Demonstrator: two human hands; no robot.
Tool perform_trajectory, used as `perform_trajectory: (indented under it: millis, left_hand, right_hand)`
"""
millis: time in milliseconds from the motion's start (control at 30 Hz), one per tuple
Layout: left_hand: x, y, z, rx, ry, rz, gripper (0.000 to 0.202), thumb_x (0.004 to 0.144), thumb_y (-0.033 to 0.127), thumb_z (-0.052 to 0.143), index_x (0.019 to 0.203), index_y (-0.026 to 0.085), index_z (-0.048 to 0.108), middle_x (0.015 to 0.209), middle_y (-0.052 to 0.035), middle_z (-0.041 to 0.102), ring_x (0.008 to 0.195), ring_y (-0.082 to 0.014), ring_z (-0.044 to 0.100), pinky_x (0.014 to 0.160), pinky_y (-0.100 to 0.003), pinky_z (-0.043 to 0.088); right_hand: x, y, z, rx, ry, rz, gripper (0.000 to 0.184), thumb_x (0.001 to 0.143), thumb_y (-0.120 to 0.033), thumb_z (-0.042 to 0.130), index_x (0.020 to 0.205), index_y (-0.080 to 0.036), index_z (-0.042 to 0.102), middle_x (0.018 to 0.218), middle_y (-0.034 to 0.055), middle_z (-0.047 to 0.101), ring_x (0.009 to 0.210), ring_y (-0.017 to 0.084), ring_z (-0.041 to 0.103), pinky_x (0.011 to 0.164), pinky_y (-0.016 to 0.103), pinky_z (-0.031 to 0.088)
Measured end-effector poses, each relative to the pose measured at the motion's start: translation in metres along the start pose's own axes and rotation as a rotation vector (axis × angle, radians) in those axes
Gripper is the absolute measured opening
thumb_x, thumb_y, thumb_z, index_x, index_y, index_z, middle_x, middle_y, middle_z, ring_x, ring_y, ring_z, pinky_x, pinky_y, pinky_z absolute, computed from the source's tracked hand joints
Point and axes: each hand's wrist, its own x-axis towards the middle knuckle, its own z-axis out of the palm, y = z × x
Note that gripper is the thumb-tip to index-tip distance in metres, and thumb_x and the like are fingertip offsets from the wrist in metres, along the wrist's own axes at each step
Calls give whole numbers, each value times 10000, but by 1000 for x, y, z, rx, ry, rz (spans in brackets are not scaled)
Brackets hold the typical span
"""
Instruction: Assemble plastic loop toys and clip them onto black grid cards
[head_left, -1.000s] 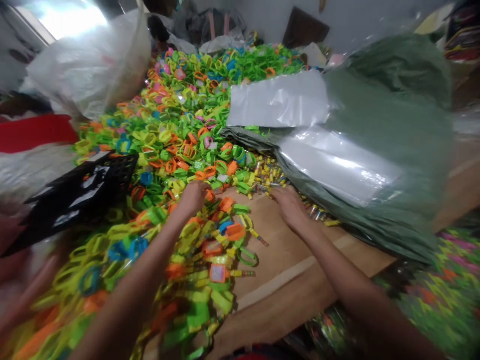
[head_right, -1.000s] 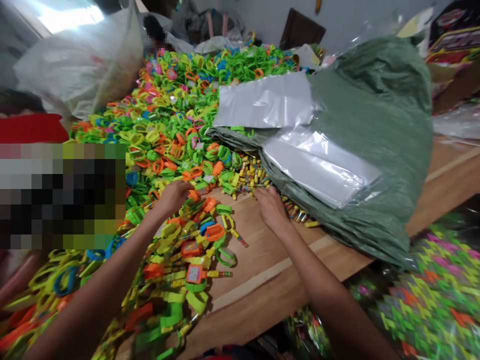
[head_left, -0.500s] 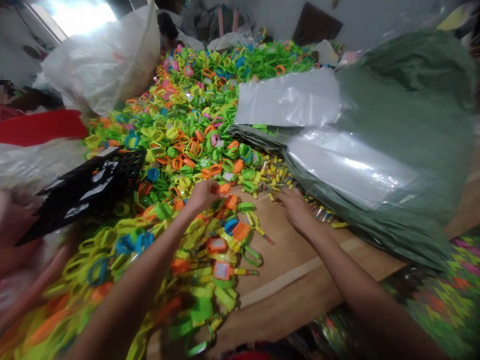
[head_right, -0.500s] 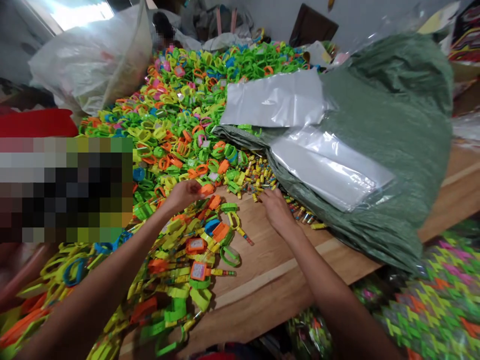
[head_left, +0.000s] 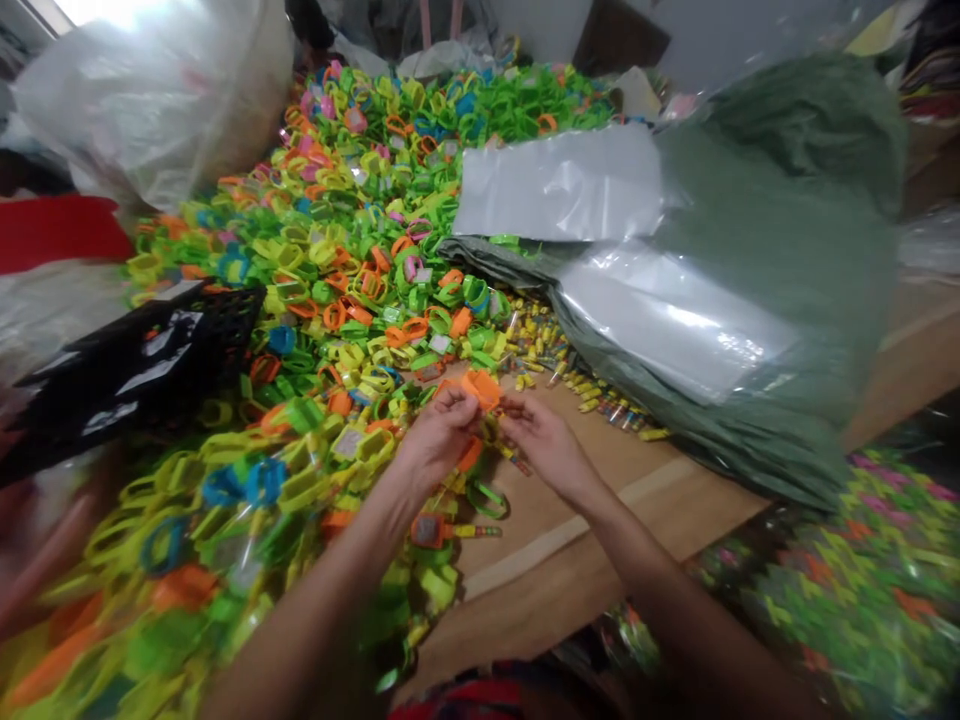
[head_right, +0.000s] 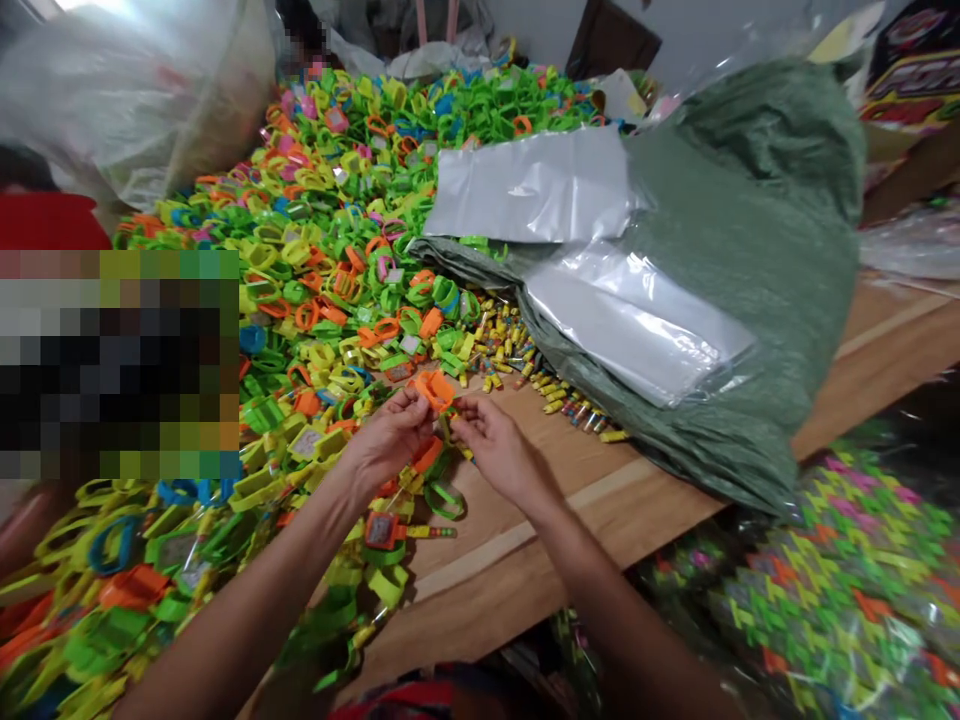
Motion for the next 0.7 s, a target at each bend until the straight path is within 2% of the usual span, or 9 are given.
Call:
perform_trajectory:
  millis: [100,200,333,500,700]
  left_hand:
    - [-6,-6,4,-62,9,13,385,590,231,956,794,168,635,715,38,643,648,-66,579,633,-177,455]
    - [-11,-10,8,-59,24,61,363,622,223,937,816,173,635,731,35,663,639,-64,572,636,-181,450]
    - [-15,-14,13,-44,38,137,375,622,258,939,830,180,637,726,49,657,639,-55,556,649,-171,447]
    - [-17,-18,17,-40,68,186,402,605,317,938,841,193,637,789,41,675,688,-69,578,697,-188,467]
    - [-20,-25,18,6,86,239,384,645,351,910,861,199,631,811,33,676,737,-89,597,733,-203,465]
  right_hand:
    - [-6,-13,3,191,-11,140,394,817,-470,775,1081,-193,683,776,-7,631,661,129,558,582,255,449]
    - [-10,-24,3,343,-21,200,436,756,-456,848,1074,-194,705,727,-16,620,598,106,513,508,229,381]
    - [-12,-28,6,453,-12,223,427,699,-408,905,1034,-206,734,761,-9,639,640,106,544,540,224,420]
    - [-12,-27,12,530,7,212,421,669,-381,931,1012,-218,749,850,0,668,699,100,567,669,238,501]
    - [-14,-25,12,492,-16,193,421,672,-348,931,1027,-221,743,843,5,659,713,119,562,664,249,486]
